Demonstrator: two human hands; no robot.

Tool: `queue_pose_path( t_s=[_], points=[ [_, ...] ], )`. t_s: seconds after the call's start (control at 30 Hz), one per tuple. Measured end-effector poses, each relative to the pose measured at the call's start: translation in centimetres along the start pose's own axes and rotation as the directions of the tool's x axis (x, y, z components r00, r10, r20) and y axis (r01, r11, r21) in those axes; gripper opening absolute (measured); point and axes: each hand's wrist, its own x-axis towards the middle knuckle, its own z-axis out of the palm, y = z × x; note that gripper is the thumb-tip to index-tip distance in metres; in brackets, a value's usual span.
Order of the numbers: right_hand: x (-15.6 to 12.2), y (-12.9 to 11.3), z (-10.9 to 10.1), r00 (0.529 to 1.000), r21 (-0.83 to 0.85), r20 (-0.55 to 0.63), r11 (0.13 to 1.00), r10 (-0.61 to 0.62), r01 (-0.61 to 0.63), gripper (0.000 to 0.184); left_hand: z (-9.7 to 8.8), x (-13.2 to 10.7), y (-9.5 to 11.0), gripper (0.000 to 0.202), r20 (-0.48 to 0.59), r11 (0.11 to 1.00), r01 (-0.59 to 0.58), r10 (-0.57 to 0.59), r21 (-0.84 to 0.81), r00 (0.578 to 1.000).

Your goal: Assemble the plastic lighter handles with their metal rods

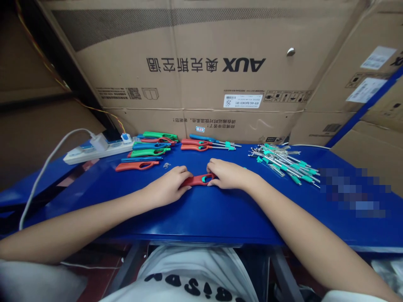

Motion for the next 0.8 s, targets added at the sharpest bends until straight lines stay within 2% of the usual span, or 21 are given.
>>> queue_pose_path(
  t_s=[0.1, 0.37, 0.53, 0.63, 0.8],
  points=[
    [-0.1, -0.1, -0.3, 0.999, -0.011, 0.038, 1.000, -0.001, 0.001, 0.028, 0.1, 0.0, 0.6, 0.020, 0.021, 0.999, 0.023, -0.024, 0.036, 1.000],
    [0.1, 0.3, -0.3, 0.996, -0.018, 0.086, 1.000, 0.007, -0.005, 0.030, 1.4, 0.5, -0.2, 0.026, -0.075, 0.998, -0.001, -0.003, -0.065, 0.997],
    [0.1, 0.3, -0.5, 0.988, 0.058, 0.135, 0.995, 0.071, -0.080, 0.034, 1.4, 0.5, -0.3, 0.026, -0.107, 0.998, -0.018, 0.011, -0.068, 0.994],
    [-0.3, 0.0, -0.3, 0.991, 0.064, 0.091, 0.992, 0.099, -0.105, 0.034, 1.6, 0.7, -0.5, 0.026, -0.117, 0.992, -0.044, 0.030, -0.118, 0.993],
    [-0.9, 1.0, 0.7, 0.999, 0.161, -0.039, 0.987, 0.024, -0.018, 0.034, 2.1, 1.1, -1.2, 0.024, -0.157, 0.973, -0.097, 0.064, -0.212, 0.986]
  ],
)
